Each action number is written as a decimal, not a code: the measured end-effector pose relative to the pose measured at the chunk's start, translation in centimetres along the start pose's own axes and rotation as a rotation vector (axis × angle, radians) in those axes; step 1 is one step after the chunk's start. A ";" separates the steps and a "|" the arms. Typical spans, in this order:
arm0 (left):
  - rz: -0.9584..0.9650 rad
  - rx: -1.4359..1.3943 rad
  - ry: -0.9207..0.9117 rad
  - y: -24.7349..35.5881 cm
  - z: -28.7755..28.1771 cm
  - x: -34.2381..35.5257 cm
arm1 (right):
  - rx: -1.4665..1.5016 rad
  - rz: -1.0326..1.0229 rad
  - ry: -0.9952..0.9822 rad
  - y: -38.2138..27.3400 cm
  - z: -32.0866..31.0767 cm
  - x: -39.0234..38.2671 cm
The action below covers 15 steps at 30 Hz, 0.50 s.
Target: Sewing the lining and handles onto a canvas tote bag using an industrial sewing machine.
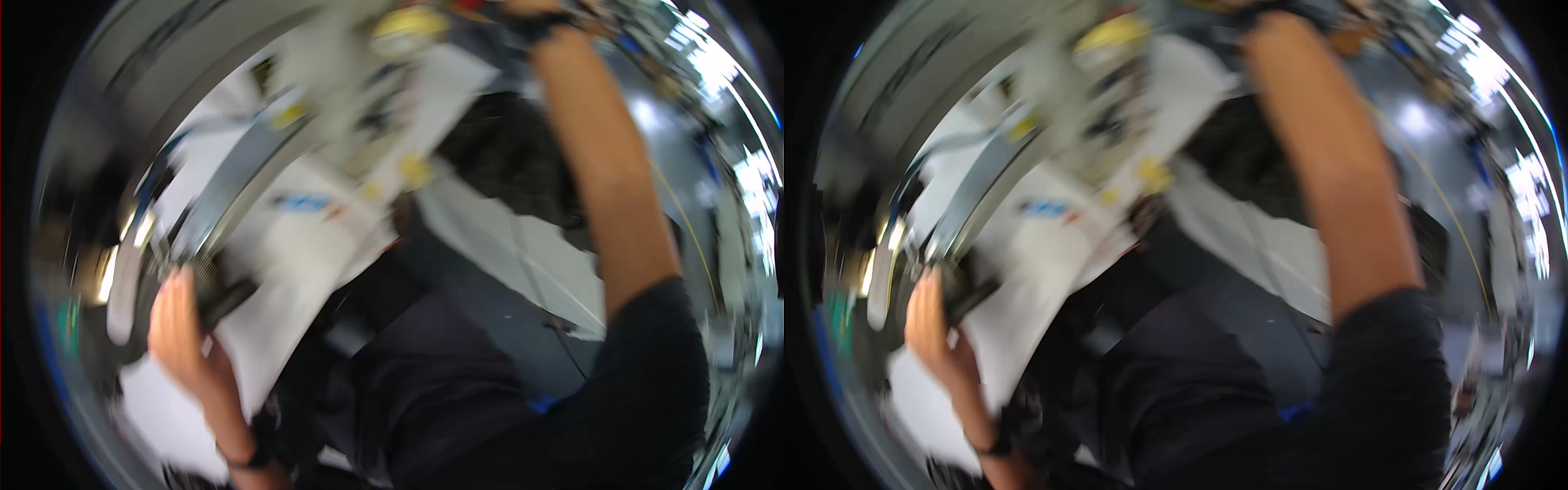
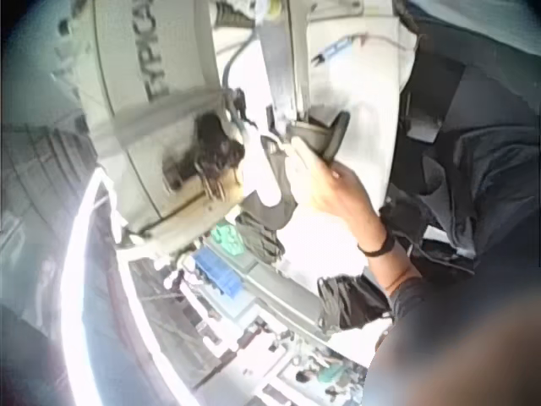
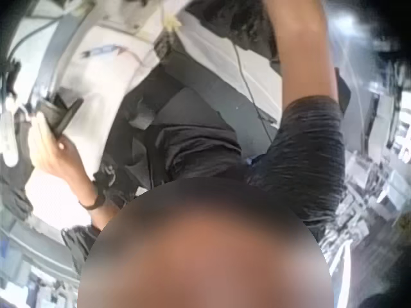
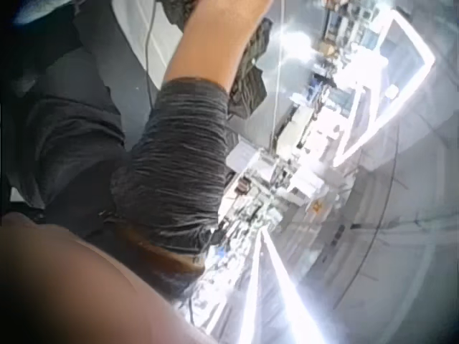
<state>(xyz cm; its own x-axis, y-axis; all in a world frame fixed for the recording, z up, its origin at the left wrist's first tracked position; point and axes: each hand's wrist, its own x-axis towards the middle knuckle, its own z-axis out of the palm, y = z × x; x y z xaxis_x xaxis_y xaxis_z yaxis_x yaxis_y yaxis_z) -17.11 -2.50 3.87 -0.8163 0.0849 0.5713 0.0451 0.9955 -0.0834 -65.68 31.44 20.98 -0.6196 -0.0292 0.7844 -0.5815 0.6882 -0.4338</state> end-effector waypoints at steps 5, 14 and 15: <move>-0.049 0.106 0.002 -0.2 1.0 -1.0 | -0.009 0.215 -0.166 -3.5 0.2 2.6; -0.093 0.244 0.009 3.0 -0.8 -0.2 | 0.523 0.013 0.420 0.8 3.1 -4.9; -0.213 0.300 -0.097 4.2 -1.2 -0.4 | 0.537 0.000 0.332 1.8 2.5 -4.5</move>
<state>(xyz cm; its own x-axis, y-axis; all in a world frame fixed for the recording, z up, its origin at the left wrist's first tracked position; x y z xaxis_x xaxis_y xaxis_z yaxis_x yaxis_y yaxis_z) -15.90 1.72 4.25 -0.8406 -0.1417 0.5228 -0.2905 0.9325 -0.2144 -65.25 30.94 15.59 -0.4733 0.2565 0.8427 -0.8185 0.2255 -0.5284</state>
